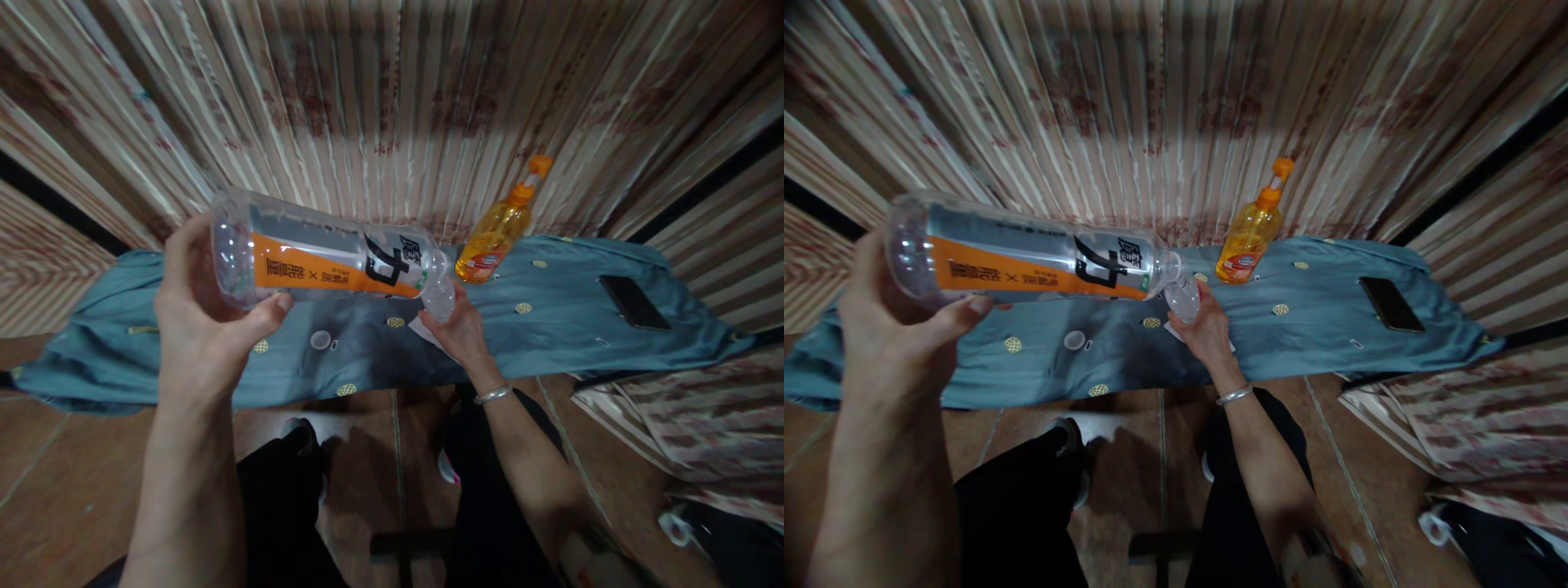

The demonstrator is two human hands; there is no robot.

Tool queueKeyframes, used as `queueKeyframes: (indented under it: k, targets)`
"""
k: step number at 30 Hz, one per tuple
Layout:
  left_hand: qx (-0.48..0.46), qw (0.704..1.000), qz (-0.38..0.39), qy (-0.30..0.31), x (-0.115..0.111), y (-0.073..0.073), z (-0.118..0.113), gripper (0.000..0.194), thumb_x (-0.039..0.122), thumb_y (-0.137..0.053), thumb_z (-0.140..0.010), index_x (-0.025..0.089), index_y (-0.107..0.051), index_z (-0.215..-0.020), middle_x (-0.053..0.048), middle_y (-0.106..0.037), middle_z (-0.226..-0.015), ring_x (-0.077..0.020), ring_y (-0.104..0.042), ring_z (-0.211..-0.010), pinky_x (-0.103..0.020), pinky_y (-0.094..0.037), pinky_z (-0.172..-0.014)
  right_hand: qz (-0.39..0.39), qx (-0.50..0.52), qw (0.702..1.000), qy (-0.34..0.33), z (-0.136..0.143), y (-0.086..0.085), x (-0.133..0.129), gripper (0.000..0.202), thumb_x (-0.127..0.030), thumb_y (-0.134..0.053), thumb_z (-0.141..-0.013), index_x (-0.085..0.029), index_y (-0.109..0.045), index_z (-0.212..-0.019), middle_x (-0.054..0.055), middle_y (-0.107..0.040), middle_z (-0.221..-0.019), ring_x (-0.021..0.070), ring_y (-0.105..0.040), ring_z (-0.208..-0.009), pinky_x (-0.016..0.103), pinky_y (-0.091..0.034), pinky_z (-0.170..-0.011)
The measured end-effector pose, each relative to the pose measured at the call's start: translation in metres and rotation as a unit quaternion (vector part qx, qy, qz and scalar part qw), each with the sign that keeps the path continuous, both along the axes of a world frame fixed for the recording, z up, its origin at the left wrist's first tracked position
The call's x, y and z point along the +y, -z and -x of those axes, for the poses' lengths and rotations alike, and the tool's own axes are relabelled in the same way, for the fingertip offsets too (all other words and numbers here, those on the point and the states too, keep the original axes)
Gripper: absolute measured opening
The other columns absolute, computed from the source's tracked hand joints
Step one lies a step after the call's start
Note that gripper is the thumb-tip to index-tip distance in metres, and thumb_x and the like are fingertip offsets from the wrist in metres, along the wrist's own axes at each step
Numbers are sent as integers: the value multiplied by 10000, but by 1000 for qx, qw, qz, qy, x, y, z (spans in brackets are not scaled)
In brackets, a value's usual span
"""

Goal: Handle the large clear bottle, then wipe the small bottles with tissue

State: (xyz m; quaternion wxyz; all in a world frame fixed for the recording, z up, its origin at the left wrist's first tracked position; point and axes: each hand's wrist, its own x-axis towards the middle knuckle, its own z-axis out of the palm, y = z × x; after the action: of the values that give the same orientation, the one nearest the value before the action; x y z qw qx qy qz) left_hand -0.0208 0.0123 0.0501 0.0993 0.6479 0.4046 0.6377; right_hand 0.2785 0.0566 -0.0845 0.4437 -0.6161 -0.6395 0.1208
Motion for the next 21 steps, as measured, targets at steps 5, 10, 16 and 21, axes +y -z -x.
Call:
queueKeyframes:
  k: [5, 10, 16, 21]
  targets:
    - [0, 1000, -3, 6, 0, 0, 0, 900, 564, -914, -527, 239, -593, -1303, -95, -667, -1300, -352, -633, -1249, -607, -515, -1066, 3, -3, 1000, -4, 0, -3, -1, 741, -408, -769, -714, -147, -511, -1358, 180, -714, -1253, 346, -696, -1134, 502, -557, -970]
    - [6, 1000, 3, 9, 0, -1, 0, 916, 574, -921, -520, 246, -581, -1305, -92, -657, -1304, -352, -627, -1259, -600, -530, -1056, 18, -6, 1000, 0, 0, -3, -1, 771, -406, -769, -709, -122, -495, -1371, 197, -711, -1245, 358, -693, -1132, 514, -554, -970]
    - [10, 1000, -12, 9, 2, 0, 1, 918, 570, -914, -535, 223, -572, -1313, -91, -656, -1289, -353, -624, -1263, -613, -498, -1090, 14, -1, 1000, -4, 1, -5, -1, 749, -401, -763, -712, -125, -504, -1358, 196, -707, -1252, 357, -688, -1150, 510, -552, -985]
    - [7, 1000, -20, 13, 5, 3, 4, 971, 615, -905, -506, 215, -574, -1327, -87, -656, -1304, -337, -633, -1248, -605, -509, -1064, 16, 2, 1000, -2, 0, -4, -1, 769, -411, -770, -702, -126, -499, -1363, 194, -708, -1261, 360, -687, -1154, 514, -555, -981]
